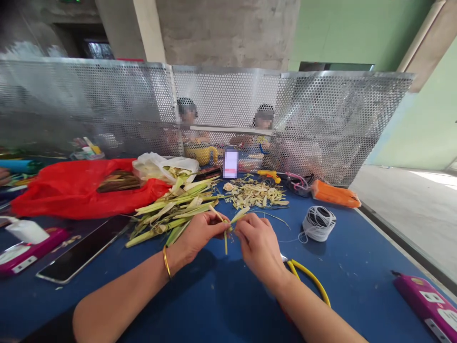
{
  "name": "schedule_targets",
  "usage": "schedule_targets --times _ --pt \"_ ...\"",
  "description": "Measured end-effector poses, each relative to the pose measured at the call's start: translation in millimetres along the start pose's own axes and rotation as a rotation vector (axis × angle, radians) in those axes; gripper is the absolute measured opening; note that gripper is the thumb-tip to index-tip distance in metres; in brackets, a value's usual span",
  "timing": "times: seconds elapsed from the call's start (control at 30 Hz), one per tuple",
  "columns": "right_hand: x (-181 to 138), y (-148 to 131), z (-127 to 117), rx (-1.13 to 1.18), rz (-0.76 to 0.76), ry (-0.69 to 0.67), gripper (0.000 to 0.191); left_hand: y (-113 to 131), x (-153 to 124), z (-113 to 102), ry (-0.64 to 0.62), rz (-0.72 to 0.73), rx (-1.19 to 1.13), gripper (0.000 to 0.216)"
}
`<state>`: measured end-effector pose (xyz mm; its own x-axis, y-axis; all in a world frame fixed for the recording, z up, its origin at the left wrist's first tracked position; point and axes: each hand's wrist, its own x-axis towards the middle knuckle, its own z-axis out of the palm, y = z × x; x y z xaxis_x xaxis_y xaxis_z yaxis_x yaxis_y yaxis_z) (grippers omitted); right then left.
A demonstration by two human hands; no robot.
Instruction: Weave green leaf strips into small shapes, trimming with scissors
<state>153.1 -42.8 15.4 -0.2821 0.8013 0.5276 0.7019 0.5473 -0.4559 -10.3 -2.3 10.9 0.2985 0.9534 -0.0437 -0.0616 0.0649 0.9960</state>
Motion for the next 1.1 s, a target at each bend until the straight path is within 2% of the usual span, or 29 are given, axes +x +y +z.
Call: schedule_targets --times 0.07,0.13,0.23,0.3,0.4,0.5,0.6,0.73,0.87,0.93,1.0,1.1 --pt "-1.5 -2.7 -1.7 -0.206 -0.13 0.01 0.02 -1.9 -0.2 0.2 -0.003 0.017 0.076 0.013" --pt "-1.9 -2.9 -2.4 -0.317 -0.214 0.006 0.021 -4.3 -1.2 -0.5 -0.031 0.043 0.195 0.011" --pt "1.1 3.3 -4.1 -0.255 -0.215 -0.039 0.02 -7.0 -3.6 -2.7 -0.149 0.079 0.369 0.009" --pt "4.6 11.2 -6.4 -0.028 -0.099 -0.128 0.018 -6.2 -5.0 -4.3 -0.278 0.053 0.349 0.01" --pt "8.4 23.7 -10.1 0.49 0.268 -0.357 0.021 -0.5 -6.8 -5.7 -0.436 -0.059 0.154 0.017" --pt "8.2 28.9 -10.5 0.928 0.619 -0.47 0.027 5.8 -8.1 -6.3 -0.457 -0.112 -0.01 0.024" --pt "5.5 25.6 -6.0 1.166 0.704 -0.417 0.026 6.7 -8.3 -6.1 -0.393 -0.126 -0.129 0.025" --pt "2.6 18.0 3.5 1.305 0.728 -0.335 0.023 1.1 -6.2 -5.1 -0.287 -0.165 -0.252 0.027" --pt "1.9 13.9 10.0 1.281 0.789 -0.264 0.021 -2.2 -4.1 -4.2 -0.23 -0.183 -0.264 0.025" --pt "2.0 13.1 11.2 1.155 0.748 -0.224 0.02 -2.1 -3.7 -3.2 -0.175 -0.19 -0.25 0.023" --pt "2.0 12.4 10.9 0.904 0.622 -0.14 0.019 -2.5 -3.5 -1.6 -0.112 -0.192 -0.222 0.021" --pt "1.2 8.8 8.5 0.496 0.348 -0.036 0.023 -6.5 -1.9 1.2 -0.045 -0.143 -0.114 0.017"
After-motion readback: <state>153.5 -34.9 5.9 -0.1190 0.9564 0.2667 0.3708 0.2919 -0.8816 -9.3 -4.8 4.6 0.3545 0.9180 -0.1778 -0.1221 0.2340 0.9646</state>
